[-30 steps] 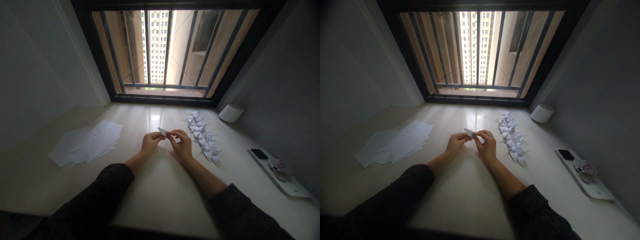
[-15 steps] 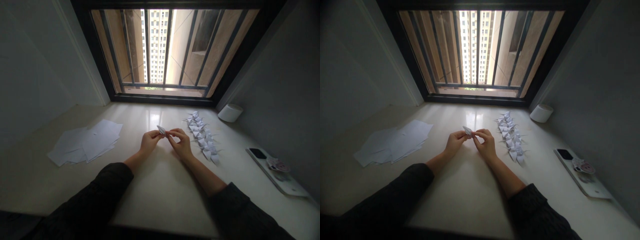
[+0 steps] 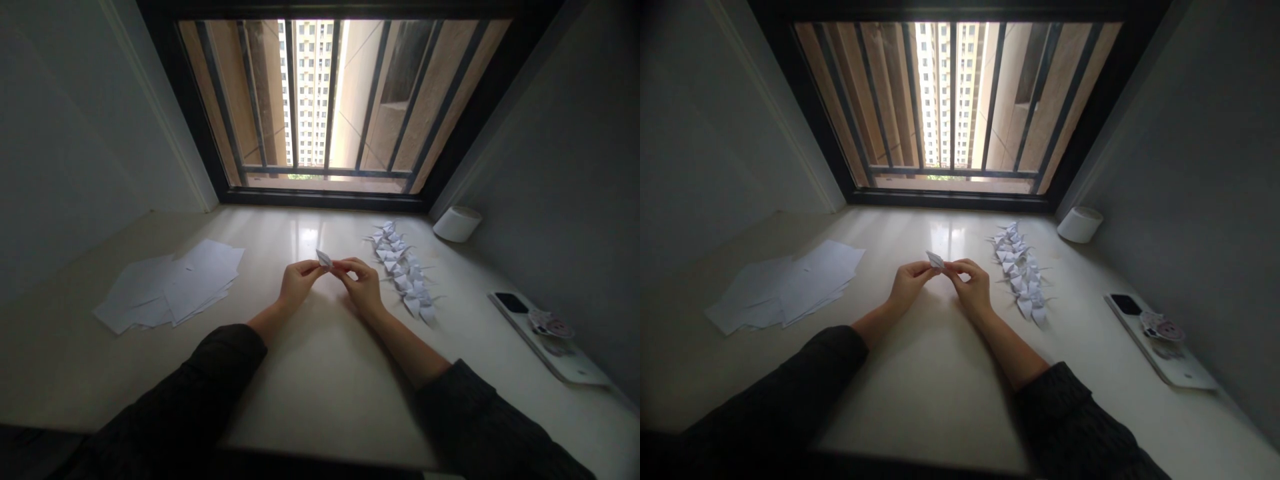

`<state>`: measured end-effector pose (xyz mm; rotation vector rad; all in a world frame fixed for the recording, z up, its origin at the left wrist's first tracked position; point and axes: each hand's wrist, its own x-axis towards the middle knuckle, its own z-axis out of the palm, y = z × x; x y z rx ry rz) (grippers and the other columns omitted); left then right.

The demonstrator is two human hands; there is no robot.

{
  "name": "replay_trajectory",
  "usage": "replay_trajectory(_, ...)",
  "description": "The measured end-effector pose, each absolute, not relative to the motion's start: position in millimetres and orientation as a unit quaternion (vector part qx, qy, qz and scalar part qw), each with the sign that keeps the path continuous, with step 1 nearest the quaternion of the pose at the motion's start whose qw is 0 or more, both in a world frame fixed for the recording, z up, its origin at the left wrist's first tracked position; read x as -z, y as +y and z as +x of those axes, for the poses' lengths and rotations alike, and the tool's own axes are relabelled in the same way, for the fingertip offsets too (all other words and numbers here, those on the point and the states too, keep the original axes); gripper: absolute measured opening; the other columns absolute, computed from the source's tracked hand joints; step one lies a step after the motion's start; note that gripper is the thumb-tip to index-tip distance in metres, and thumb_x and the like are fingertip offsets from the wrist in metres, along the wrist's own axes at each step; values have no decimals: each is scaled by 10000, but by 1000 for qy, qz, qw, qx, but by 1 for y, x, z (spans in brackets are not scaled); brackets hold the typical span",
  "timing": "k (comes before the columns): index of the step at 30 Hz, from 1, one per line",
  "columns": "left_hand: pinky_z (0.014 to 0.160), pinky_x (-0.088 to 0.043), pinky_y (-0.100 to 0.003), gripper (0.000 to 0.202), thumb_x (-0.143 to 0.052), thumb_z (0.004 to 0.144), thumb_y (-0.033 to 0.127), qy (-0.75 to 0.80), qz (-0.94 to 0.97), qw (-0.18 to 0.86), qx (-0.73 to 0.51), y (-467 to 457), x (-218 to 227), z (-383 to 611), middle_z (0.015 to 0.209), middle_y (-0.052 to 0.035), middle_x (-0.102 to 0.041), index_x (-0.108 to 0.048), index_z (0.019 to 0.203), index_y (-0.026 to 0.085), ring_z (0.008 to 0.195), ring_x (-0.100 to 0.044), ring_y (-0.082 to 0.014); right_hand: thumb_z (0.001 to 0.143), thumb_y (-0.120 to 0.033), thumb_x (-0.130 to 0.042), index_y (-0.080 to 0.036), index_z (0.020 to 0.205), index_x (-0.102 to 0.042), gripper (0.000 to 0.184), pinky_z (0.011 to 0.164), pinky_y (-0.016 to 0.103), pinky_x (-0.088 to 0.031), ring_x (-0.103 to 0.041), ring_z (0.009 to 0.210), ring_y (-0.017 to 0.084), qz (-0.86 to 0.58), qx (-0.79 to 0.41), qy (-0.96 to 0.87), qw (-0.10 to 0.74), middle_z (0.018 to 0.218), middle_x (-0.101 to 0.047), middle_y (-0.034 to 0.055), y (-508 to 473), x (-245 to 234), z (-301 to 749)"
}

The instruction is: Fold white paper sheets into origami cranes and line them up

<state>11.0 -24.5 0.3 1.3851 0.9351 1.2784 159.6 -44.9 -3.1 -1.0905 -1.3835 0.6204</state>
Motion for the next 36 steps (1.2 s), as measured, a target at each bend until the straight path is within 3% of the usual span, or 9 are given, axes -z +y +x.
replay_trajectory(4,805,-506,-326,270,-722,677,386,396,584,475,-527,-27,-2,13,882,-61,-730,-732,832,165,849,-669,-209,671,-376,-724,-205,815,-733,224,722,342,-500,-634,738,192,-470,-366,-516,615,791,-713,50,-40,11,157)
replay_trajectory(9,718,-513,-294,432,-748,655,391,431,570,431,-551,-31,-1,15,849,-68,-728,-679,1023,175,796,-678,-192,605,-318,-772,-204,789,-717,223,780,328,-484,-640,745,171,-421,-474,-433,641,787,-719,23,-40,11,150)
replay_trajectory(14,655,-501,-268,246,-701,705,417,457,604,358,-546,-35,-5,15,815,-50,-722,-726,811,196,774,-667,-177,599,-319,-770,-196,770,-711,219,758,307,-466,-610,701,147,-408,-498,-417,642,766,-707,14,-42,7,147)
replay_trajectory(19,633,-502,-259,211,-679,730,401,442,619,335,-557,-38,-6,15,892,-56,-713,-727,794,205,845,-659,-186,583,-310,-778,-200,780,-716,233,724,296,-453,-591,677,137,-408,-510,-405,641,764,-704,12,-40,9,148)
replay_trajectory(22,719,-515,-283,202,-666,746,384,421,613,356,-566,-38,-5,16,945,-65,-706,-710,783,190,883,-655,-187,591,-306,-775,-203,784,-718,226,694,284,-445,-583,666,131,-408,-513,-408,636,764,-704,12,-40,9,148)
replay_trajectory(28,755,-514,-299,212,-701,715,357,403,573,418,-578,-34,-4,18,809,-59,-696,-679,765,152,771,-653,-166,585,-293,-779,-200,761,-718,209,669,276,-447,-589,640,125,-418,-507,-403,637,736,-707,8,-42,6,147)
replay_trajectory(36,660,-494,-263,437,-739,660,336,416,510,501,-562,-26,-1,16,770,-42,-691,-652,1054,168,722,-642,-157,602,-319,-786,-199,834,-736,266,836,360,-488,-672,836,213,-429,-482,-418,639,873,-741,57,-44,7,147)
